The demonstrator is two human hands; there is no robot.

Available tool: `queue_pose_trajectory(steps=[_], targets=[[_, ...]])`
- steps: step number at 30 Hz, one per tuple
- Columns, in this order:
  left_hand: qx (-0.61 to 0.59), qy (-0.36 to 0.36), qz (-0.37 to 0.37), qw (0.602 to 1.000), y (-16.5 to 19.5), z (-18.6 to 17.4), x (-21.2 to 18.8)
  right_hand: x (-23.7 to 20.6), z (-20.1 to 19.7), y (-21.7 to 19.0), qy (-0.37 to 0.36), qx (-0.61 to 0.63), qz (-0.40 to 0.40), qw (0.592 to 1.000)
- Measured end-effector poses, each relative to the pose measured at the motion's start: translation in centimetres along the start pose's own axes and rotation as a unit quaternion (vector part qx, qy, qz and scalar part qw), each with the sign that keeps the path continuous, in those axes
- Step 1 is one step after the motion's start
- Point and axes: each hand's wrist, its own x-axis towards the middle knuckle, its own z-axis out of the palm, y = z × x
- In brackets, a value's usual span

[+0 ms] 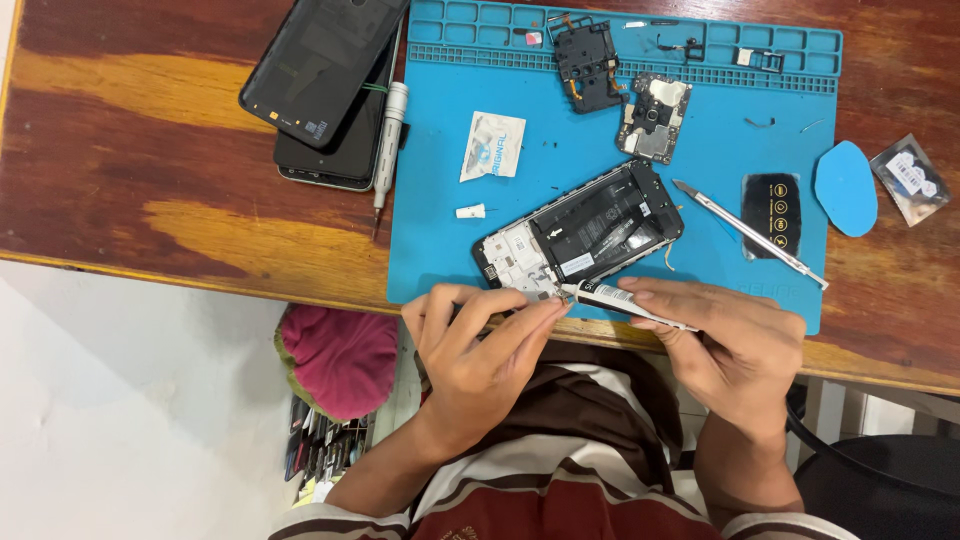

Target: The person works on a disassembled smartphone on a blue mat. They use a precision knife to remove old adhesive, apply fresh adhesive from a tube, and press down internal components and ribbons. The person then reattaches a small metal bracket and aligns internal parts.

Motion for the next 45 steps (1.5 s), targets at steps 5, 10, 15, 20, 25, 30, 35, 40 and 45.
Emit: queue_pose_trajectory(steps=[5,10,15,20,25,30,35,40,45], targets=[[-0.006,0.0,-0.002,1.0,0.04,0.0,0.01,0.14,-0.06,-0.01,-0.004,0.002,-0.005,1.0],[-0.007,0.0,-0.003,1.0,0.06,-0.04,0.01,0.2,-0.15,-0.1,-0.012,0.002,-0.004,1.0],[-0.009,-0.001,-0.004,1.0,0.09,-0.09,0.03,0.16,-0.22,-0.14,-0.014,-0.001,0.001,1.0],[-0.007,0.001,-0.004,1.0,0.09,-0.03,0.02,0.12,-0.18,-0.12,-0.013,-0.002,-0.001,1.0],[-0.001,0.001,-0.004,1.0,0.24,0.05,-0.03,0.09,-0.34,-0.1,-0.014,-0.006,-0.001,1.0],[-0.002,-0.003,-0.005,1.0,0.28,0.06,-0.07,0.14,-0.49,-0.1,-0.018,-0.015,-0.009,1.0],[-0.004,-0.007,-0.004,1.0,0.25,-0.03,-0.18,0.17,-0.45,-0.11,-0.016,-0.013,-0.006,1.0],[-0.006,-0.007,-0.003,1.0,0.12,-0.01,-0.19,0.12,-0.5,-0.25,-0.017,-0.01,0.009,1.0],[-0.007,-0.01,-0.006,1.0,0.2,-0.11,-0.19,0.01,-0.5,-0.11,0.0,0.003,0.024,1.0]])
